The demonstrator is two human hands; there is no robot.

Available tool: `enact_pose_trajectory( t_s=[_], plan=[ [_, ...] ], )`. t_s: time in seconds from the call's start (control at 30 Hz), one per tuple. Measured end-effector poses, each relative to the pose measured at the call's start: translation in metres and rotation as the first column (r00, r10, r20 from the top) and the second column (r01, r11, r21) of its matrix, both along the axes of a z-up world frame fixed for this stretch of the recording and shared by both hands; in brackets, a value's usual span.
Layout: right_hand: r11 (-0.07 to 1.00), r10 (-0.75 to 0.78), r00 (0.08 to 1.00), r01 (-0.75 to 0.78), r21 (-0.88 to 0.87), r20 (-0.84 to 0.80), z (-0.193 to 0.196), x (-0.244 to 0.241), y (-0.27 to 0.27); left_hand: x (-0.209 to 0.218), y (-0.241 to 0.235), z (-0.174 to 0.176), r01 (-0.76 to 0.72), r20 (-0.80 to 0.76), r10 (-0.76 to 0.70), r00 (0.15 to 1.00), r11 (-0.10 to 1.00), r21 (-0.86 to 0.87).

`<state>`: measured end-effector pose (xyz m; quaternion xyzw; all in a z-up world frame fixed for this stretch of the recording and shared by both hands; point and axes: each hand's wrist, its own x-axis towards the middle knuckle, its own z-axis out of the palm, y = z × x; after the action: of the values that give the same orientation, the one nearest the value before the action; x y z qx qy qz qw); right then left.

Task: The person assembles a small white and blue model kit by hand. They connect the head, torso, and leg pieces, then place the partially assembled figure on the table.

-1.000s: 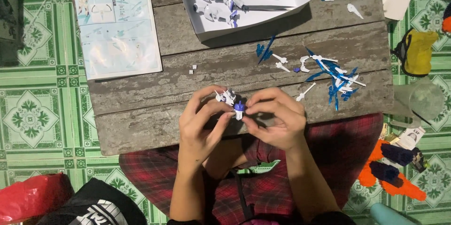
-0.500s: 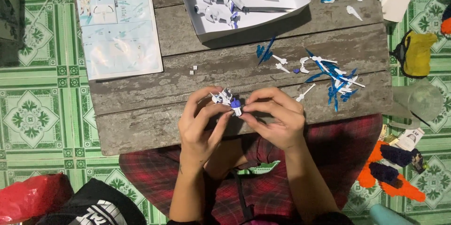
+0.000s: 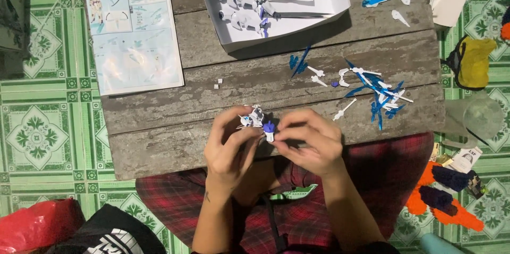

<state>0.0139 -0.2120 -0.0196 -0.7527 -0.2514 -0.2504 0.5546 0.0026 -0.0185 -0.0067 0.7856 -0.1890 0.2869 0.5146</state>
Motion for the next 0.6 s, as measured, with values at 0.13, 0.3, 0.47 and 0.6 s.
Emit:
enact_pose_trajectory(
  t_s=[0.13, 0.3, 0.47, 0.6],
  plan=[
    [0.999, 0.006, 1.0, -0.006, 0.052, -0.001, -0.006, -0.013, -0.003, 0.001, -0.003, 0.001, -0.025, 0.052, 0.026, 0.998, 1.0, -0.008],
    [0.998, 0.032, 0.999, -0.032, 0.049, -0.006, -0.001, -0.016, -0.003, -0.002, -0.003, 0.004, -0.009, 0.044, 0.009, 0.999, 1.0, -0.01],
    [0.997, 0.061, 0.998, -0.061, 0.049, -0.015, 0.004, -0.014, -0.003, -0.004, -0.003, 0.007, 0.001, 0.033, -0.001, 0.999, 1.0, -0.01],
    [0.997, 0.076, 0.997, -0.076, 0.004, 0.012, 0.001, -0.013, -0.005, -0.003, -0.005, 0.005, 0.012, 0.062, -0.011, 0.998, 1.0, -0.007]
  ],
)
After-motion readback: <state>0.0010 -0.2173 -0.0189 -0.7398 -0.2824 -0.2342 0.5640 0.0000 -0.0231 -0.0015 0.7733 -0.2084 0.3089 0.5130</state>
